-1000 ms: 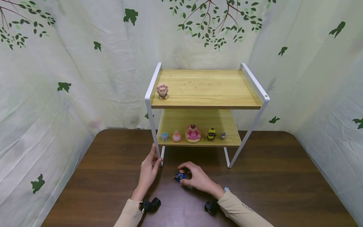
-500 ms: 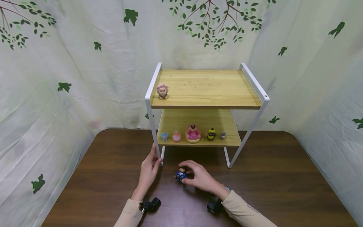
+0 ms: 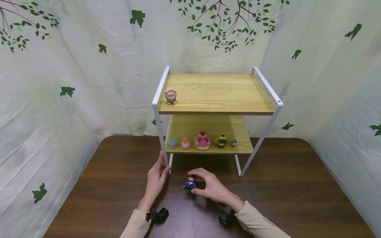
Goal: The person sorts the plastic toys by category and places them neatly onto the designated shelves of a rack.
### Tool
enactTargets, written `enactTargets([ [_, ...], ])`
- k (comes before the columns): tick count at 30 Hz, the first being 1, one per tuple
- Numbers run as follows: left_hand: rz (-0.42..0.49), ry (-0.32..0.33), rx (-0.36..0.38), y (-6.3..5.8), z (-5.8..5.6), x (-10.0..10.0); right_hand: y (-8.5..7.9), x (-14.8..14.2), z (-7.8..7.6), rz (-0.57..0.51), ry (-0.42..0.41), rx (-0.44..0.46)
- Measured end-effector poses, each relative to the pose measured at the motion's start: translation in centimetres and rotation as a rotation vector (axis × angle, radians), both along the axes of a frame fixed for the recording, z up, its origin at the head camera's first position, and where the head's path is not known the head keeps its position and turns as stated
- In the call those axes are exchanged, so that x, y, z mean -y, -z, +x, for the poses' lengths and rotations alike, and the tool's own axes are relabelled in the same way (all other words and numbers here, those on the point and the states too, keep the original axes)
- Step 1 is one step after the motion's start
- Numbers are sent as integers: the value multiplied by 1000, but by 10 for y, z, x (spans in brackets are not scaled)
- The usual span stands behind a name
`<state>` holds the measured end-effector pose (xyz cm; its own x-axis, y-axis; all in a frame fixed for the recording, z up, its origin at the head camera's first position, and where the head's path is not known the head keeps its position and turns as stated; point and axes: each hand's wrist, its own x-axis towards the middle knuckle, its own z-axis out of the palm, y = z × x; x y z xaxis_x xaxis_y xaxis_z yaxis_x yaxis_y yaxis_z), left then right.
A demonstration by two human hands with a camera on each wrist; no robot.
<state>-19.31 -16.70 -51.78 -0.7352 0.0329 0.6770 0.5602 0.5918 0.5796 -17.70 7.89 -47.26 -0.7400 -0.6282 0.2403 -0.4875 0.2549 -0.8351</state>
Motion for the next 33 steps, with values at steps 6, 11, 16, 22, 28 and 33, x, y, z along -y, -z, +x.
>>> enactTargets([
  [6,-9,-7,4,0,0,0,-5,-4,2,-6,-9,-33],
  [11,-13,-11,14,0,1,0,-11,-7,4,-7,-5,-49],
  [16,-13,-13,22,0,1,0,-18,-9,5,-9,-11,-96],
  [22,-26,-24,34,0,1,-1,-29,-10,7,0,-4,-169],
  [28,-9,-9,-7,1,-1,-1,-38,-11,7,-12,8,-260],
  [33,-5,-4,-25,2,-1,0,-45,-12,7,-21,7,-295],
])
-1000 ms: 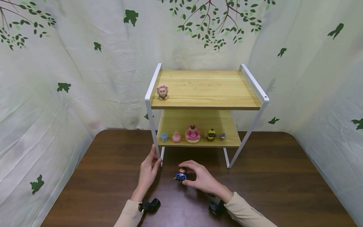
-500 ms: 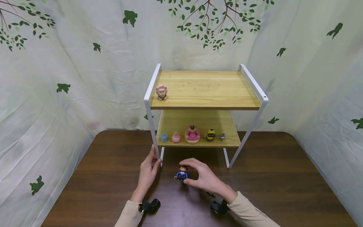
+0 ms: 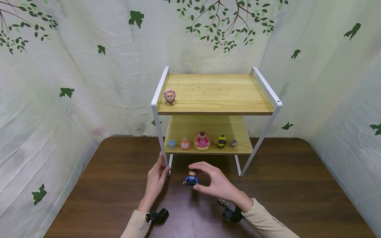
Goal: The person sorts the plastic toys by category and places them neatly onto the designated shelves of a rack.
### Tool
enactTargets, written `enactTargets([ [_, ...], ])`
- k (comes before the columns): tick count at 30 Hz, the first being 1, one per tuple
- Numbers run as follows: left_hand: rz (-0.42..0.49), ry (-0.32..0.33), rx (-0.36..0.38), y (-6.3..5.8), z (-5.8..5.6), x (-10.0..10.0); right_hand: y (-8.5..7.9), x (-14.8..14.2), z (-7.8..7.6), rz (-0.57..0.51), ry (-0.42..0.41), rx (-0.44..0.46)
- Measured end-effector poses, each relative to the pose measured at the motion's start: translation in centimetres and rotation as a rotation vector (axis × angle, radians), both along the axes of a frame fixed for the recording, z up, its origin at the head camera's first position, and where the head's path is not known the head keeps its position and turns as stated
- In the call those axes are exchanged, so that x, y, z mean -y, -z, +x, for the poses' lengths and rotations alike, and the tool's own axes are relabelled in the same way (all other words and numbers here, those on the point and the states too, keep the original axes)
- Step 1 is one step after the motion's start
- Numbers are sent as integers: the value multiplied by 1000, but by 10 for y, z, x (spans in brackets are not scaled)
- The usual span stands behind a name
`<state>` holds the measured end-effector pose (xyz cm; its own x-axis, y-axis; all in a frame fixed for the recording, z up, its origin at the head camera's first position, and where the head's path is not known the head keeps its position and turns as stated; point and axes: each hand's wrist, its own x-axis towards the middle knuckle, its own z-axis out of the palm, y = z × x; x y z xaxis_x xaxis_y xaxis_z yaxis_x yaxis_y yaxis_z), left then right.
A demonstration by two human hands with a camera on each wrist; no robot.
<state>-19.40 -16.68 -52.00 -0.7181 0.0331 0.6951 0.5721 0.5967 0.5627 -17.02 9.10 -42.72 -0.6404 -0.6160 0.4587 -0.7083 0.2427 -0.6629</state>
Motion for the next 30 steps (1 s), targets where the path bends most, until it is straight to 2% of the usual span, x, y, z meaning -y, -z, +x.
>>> enactTargets([
  [11,-8,-5,18,-2,1,-1,-16,-5,-2,-27,-23,-71],
  [21,2,2,42,-3,2,-1,-27,-8,-6,-53,-50,-92],
  [30,2,0,46,-4,2,-2,-42,-12,-7,-20,-11,-97],
])
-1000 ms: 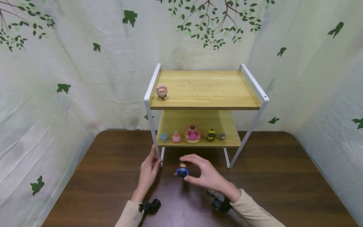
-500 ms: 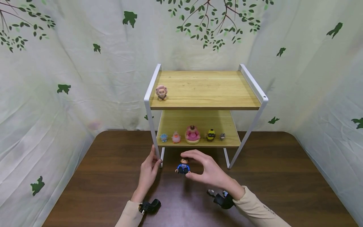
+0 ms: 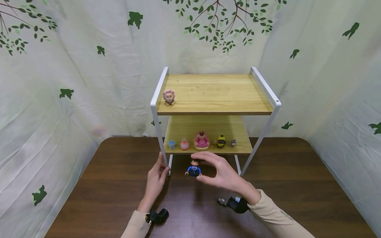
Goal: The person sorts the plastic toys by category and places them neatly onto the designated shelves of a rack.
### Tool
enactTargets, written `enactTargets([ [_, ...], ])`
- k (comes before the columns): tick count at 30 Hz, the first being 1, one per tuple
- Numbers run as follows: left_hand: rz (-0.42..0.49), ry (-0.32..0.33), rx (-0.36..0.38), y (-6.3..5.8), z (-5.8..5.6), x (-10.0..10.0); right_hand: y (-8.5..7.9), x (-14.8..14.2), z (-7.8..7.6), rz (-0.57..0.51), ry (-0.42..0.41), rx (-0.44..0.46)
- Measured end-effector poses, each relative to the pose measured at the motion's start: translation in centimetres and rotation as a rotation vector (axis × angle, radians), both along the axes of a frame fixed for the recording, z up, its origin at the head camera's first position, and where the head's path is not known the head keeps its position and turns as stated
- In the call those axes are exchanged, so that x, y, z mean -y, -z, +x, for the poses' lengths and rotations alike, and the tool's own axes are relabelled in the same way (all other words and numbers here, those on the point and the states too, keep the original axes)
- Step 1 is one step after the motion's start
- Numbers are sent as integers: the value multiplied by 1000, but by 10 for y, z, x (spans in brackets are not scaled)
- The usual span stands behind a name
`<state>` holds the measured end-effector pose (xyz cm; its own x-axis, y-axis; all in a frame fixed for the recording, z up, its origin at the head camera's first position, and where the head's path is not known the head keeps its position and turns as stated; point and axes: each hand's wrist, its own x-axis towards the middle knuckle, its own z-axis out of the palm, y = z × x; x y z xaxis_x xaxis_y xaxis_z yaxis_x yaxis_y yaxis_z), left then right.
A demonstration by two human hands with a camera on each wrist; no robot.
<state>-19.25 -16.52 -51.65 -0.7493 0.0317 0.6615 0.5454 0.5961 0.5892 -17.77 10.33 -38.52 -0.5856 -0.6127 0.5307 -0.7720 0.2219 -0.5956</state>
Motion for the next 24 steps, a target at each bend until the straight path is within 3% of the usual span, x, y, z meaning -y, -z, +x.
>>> enactTargets([
  [24,-7,-5,-2,1,-1,0,-33,-8,-5,3,-61,-16],
])
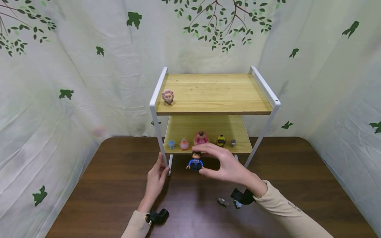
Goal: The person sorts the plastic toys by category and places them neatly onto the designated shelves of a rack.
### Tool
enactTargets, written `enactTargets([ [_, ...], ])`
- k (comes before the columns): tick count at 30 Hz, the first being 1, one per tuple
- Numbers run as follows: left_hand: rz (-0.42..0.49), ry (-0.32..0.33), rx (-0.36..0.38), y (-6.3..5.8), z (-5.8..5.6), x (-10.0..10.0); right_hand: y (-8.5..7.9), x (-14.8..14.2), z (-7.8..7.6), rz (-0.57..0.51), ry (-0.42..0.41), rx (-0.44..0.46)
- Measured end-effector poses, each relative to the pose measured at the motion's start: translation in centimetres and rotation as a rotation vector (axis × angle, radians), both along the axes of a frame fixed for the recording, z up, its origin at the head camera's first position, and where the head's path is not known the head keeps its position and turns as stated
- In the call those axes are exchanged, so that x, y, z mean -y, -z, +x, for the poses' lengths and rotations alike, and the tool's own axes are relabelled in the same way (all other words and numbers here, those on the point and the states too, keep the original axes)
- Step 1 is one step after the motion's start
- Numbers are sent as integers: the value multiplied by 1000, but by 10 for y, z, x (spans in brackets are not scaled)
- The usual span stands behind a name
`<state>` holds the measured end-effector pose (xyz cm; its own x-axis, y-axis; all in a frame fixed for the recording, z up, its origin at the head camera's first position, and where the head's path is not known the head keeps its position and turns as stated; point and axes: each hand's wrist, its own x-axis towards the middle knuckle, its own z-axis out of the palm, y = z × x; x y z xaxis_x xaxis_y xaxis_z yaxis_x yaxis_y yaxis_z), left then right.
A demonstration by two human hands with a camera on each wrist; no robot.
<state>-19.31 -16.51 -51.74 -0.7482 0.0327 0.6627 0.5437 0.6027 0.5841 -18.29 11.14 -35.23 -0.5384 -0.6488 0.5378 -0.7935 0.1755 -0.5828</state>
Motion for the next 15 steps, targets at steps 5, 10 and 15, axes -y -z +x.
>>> enactTargets([
  [5,3,-2,9,-1,1,0,-7,-2,0,1,-3,-3],
  [10,5,-2,20,-2,1,0,-14,-4,-1,5,2,-13],
  [15,4,-2,13,-2,1,0,-21,-6,-2,-4,-7,-39],
])
